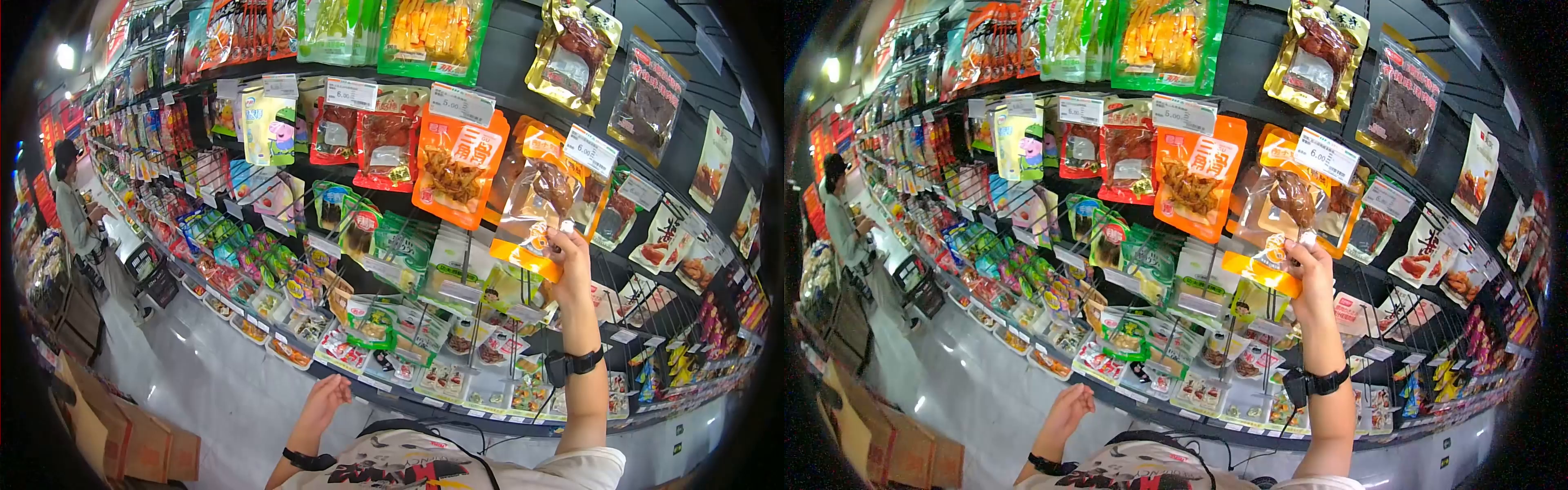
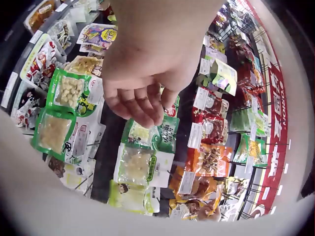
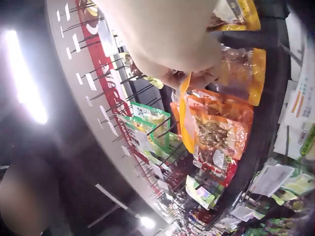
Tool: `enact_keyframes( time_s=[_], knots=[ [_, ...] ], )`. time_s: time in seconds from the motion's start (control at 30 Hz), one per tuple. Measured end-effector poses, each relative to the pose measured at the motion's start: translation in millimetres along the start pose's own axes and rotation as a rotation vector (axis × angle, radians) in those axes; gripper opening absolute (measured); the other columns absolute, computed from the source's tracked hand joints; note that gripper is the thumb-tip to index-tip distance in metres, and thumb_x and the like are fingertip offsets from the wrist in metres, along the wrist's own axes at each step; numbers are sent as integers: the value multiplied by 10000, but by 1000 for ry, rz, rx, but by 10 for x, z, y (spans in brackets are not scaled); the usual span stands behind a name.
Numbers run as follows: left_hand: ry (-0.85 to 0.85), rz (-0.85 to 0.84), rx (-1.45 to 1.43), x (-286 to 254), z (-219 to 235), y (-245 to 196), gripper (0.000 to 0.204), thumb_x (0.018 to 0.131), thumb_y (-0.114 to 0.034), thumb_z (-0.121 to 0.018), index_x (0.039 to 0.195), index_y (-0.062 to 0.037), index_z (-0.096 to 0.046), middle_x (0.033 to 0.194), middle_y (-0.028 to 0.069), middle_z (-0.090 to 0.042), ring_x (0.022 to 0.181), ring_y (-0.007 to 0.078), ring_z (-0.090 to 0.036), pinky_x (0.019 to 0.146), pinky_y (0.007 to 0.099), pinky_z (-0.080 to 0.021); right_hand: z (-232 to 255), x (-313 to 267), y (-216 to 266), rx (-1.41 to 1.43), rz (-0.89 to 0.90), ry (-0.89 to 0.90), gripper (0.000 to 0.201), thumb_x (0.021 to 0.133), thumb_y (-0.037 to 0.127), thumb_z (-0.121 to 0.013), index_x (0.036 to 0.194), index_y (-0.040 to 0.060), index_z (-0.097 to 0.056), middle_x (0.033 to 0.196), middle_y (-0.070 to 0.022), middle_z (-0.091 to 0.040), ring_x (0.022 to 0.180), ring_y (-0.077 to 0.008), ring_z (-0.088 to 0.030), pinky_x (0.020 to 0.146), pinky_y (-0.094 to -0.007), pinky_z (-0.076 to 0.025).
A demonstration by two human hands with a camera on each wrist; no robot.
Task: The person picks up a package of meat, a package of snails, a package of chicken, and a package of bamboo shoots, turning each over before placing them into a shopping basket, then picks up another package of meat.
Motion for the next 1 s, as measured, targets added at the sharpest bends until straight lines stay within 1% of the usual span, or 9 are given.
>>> enact_keyframes(
  time_s=[0.17, 0.27, 0.37, 0.4, 0.5, 0.63, 0.8, 0.9, 1.0],
  knots=[
    [96, 40, 88, 36, -147, 13, 294, 1036, -266, -507, 1001, -14, -653, 792, 64, -637, 766, 170, -624, 751, 330, -492, -3, -319, 113, -51, 59, -45, 178, 864, 64, -687, 1018, -24, -668, 890, -53, -693, 689, -91, -616, 603, -219, -482],
    [87, 90, 130, 17, -79, 32, 287, 1034, -266, -511, 1001, -16, -649, 791, 66, -633, 762, 177, -623, 747, 336, -496, -31, -512, 182, -71, 140, -74, 167, 873, 57, -689, 1021, -20, -679, 894, -51, -705, 698, -81, -630, 601, -224, -503],
    [73, 106, 134, 45, 57, 51, 282, 1031, -261, -515, 1000, -11, -644, 791, 64, -628, 757, 185, -623, 737, 340, -500, -40, -687, 246, -121, 179, -11, 187, 874, 73, -698, 1037, -16, -681, 854, -38, -702, 660, -70, -614, 578, -223, -489],
    [67, 107, 136, 52, 84, 42, 283, 1031, -260, -516, 1000, -8, -642, 789, 63, -625, 757, 186, -622, 734, 341, -501, -75, -736, 252, -119, 223, -29, 182, 873, 64, -701, 1037, -13, -680, 800, -26, -690, 617, -65, -596, 557, -220, -473],
    [60, 117, 126, 65, 79, 59, 287, 1031, -258, -518, 998, 1, -638, 785, 59, -618, 756, 191, -620, 727, 341, -501, -89, -914, 317, -240, 358, -58, 184, 870, 55, -707, 1036, -18, -678, 773, -21, -678, 600, -65, -587, 549, -214, -457],
    [77, 136, 122, 19, -94, 79, 288, 1031, -256, -518, 992, 5, -635, 787, 59, -615, 754, 192, -618, 728, 339, -498, -70, -1070, 268, -186, 306, -21, 192, 852, 28, -724, 1023, -37, -667, 770, -17, -668, 604, -65, -588, 555, -217, -453],
    [96, 162, 128, 67, -135, 127, 282, 1027, -259, -526, 997, 1, -631, 799, 61, -621, 754, 196, -620, 730, 340, -497, 83, -1256, 77, -282, 195, 28, 213, 842, 37, -755, 1011, -52, -660, 795, 5, -659, 665, -36, -583, 578, -207, -456],
    [134, 196, 144, 178, -87, 245, 277, 1023, -263, -533, 1004, -3, -628, 813, 63, -629, 759, 196, -624, 730, 342, -500, 303, -1479, 2, -271, 145, -21, 201, 840, 41, -758, 996, -46, -665, 803, 16, -650, 701, -25, -574, 600, -201, -452],
    [210, 321, 213, 419, -236, 490, 277, 1016, -275, -542, 996, -13, -631, 808, 73, -634, 752, 200, -626, 722, 342, -505, 683, -1986, 169, -316, 168, -43, 185, 844, 42, -755, 973, -50, -658, 896, 3, -641, 770, -46, -566, 651, -215, -450]
  ],
)
Point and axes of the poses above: each hand's wrist, its own x-axis towards the middle knuckle, its own z-axis out of the back of the hand, y = z × x, the point moved 5 cm from there along x, towards the middle knuckle
